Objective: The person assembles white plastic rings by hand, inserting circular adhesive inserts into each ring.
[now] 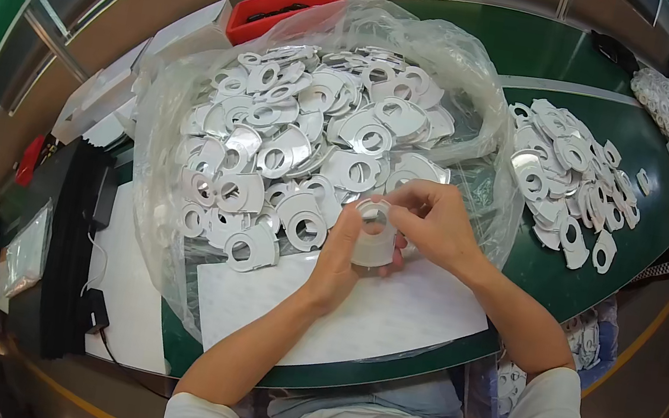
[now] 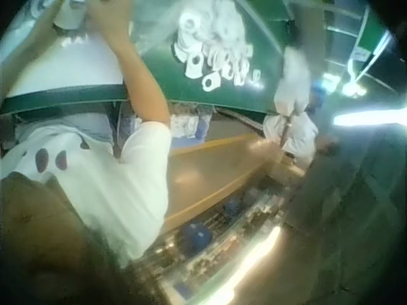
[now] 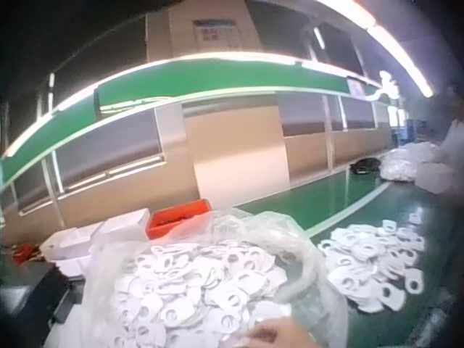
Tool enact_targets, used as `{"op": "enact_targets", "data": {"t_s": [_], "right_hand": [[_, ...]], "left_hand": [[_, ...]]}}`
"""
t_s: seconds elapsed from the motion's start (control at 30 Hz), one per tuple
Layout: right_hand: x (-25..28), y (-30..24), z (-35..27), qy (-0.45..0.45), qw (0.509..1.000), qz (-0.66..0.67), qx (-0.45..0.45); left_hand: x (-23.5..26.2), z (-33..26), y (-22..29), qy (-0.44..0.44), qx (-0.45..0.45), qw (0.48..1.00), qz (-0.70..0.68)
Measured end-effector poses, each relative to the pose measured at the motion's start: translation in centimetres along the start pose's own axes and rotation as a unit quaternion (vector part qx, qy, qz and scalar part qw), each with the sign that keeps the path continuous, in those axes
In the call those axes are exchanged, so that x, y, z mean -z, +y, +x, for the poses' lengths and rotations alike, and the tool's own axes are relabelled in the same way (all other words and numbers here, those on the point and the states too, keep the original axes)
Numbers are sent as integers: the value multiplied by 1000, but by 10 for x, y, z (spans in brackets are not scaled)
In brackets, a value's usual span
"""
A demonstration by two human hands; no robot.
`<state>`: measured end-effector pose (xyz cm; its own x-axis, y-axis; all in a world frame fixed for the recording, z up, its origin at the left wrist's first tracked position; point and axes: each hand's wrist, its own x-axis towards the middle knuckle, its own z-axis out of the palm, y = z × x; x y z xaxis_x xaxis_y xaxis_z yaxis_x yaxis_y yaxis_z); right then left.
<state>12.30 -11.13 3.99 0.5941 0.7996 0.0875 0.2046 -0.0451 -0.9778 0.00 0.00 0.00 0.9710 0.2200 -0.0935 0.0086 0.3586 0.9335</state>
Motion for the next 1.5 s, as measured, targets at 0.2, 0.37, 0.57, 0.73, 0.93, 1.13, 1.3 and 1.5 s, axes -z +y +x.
{"op": "enact_targets", "data": {"t_s": [0.2, 0.37, 0.57, 0.73, 0.93, 1.13, 1.3, 1.5], "right_hand": [[-10, -13, -7, 62, 991, -112, -47], [-16, 1, -10, 178, 856, -436, 214], [8, -16, -8, -24, 932, -336, 138], [16, -11, -7, -32, 970, -232, 67], [5, -10, 0, 1, 987, -159, 13], [73, -24, 20, 292, 923, 235, 88], [122, 5, 24, 448, 755, 455, 151], [65, 14, 28, 282, 899, 331, 60]], "left_hand": [[-2, -1, 0, -28, -9, 999, -45], [-5, -2, 7, -50, 19, 998, -31], [-2, -3, 8, -12, 39, 995, -91], [0, 0, 9, -47, 39, 996, -71], [2, -3, 21, -66, 51, 993, -78], [43, -23, 72, 9, -198, 928, 315], [62, -29, 73, 29, -230, 675, 700], [73, -21, 62, 39, -237, 606, 758]]}}
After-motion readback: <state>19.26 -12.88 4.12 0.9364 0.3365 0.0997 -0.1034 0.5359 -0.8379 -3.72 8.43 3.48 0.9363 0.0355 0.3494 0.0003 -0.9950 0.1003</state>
